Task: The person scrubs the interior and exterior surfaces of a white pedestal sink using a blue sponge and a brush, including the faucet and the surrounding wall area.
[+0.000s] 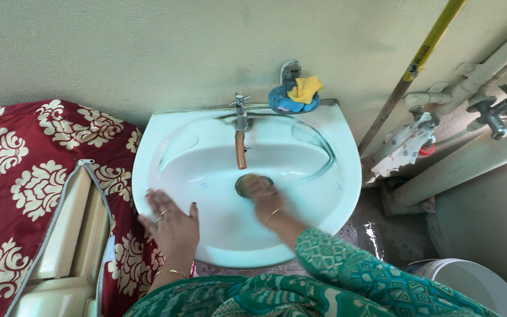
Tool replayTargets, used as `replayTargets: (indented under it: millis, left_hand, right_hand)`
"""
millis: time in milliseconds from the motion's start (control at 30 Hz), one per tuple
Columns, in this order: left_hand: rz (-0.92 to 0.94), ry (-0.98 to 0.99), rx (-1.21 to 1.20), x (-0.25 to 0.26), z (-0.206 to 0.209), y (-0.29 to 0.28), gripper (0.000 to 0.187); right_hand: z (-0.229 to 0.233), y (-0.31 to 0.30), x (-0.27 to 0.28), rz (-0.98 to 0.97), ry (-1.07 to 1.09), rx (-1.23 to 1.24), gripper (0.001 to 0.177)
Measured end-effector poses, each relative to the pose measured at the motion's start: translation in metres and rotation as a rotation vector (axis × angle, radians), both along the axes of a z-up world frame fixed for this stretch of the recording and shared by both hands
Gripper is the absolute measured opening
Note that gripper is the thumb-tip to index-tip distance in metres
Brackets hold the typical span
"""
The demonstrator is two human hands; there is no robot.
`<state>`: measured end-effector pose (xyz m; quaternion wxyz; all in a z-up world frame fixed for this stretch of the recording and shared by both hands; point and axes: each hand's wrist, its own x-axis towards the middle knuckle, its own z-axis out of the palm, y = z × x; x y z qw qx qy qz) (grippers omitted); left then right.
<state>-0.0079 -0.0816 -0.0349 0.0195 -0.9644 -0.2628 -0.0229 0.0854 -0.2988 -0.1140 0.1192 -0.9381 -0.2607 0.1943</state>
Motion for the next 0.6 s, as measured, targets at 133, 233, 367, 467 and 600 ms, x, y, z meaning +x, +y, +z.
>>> replayTargets:
  millis: [133, 233, 367, 467, 600]
  left_hand:
    - [-0.149, 0.07, 0.024, 0.001, 0.007, -0.005, 0.091]
    - [-0.247, 0.004, -0.047, 0.004, 0.011, -0.004, 0.092]
    - [-0.257, 0.074, -0.003, 0.003, 0.007, -0.001, 0.093]
    - [-0.273, -0.005, -0.016, 0.008, -0.004, 0.003, 0.087]
    - [-0.26, -0.047, -0.034, 0.005, -0.014, 0.006, 0.081]
  right_hand:
    - [-0.03, -0.01, 0.021, -0.11, -0.079, -0.315, 0.082]
    - [-0.053, 0.01, 0.026, -0.109, 0.012, -0.18, 0.084]
    - [-0.081, 0.068, 0.003, 0.151, -0.041, 0.172, 0.076]
    - [-0.079, 0.092, -0.012, 0.089, -0.012, 0.341, 0.071]
    - [-0.064, 0.059, 0.011, -0.1, -0.205, 0.19, 0.064]
